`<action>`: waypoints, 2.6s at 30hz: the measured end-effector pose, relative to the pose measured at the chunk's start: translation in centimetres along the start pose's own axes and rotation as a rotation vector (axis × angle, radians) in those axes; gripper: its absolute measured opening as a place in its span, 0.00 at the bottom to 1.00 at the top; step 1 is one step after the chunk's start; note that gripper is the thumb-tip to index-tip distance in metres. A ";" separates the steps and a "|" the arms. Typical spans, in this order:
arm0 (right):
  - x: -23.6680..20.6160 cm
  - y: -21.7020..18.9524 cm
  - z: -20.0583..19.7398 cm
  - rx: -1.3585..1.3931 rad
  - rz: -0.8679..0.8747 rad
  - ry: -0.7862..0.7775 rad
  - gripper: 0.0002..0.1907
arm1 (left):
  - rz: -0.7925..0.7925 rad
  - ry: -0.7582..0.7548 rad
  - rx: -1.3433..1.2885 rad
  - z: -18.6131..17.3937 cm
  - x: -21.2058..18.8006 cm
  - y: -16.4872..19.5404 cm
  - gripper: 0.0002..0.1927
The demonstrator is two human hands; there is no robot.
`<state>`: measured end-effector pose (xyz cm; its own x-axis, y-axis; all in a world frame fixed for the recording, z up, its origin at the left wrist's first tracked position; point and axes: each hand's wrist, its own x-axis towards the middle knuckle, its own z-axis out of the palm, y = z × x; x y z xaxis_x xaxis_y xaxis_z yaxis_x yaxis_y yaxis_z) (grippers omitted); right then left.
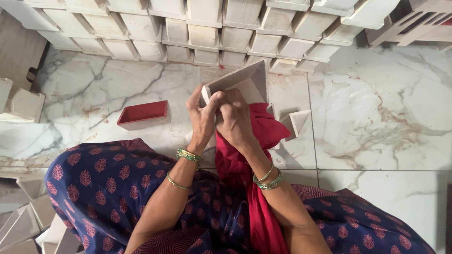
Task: The person sits on the floor and wipes small wooden boxes one at a time with a red cloth, turning each box to clean its sides and interior, then sets the finished box aside and picks up the next one.
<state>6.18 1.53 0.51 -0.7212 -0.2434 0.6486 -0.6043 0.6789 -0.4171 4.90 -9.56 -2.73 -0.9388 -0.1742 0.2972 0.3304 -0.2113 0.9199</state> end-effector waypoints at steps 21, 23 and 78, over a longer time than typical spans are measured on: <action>-1.1 0.9 -2.4 -0.159 -0.028 0.150 0.16 | -0.159 -0.406 -0.422 -3.7 3.8 2.2 0.65; -1.2 0.8 -2.2 -0.152 0.003 0.183 0.17 | 0.113 -0.424 -0.175 -2.2 3.1 1.5 0.67; -2.8 -0.1 -1.5 0.020 -0.097 -0.296 0.16 | 0.202 -0.127 -0.056 -2.0 1.4 -0.3 0.60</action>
<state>8.74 3.12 -0.29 -0.7251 -0.4999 0.4736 -0.6797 0.6297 -0.3761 3.65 -11.71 -3.09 -0.8567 -0.0966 0.5067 0.5142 -0.2379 0.8240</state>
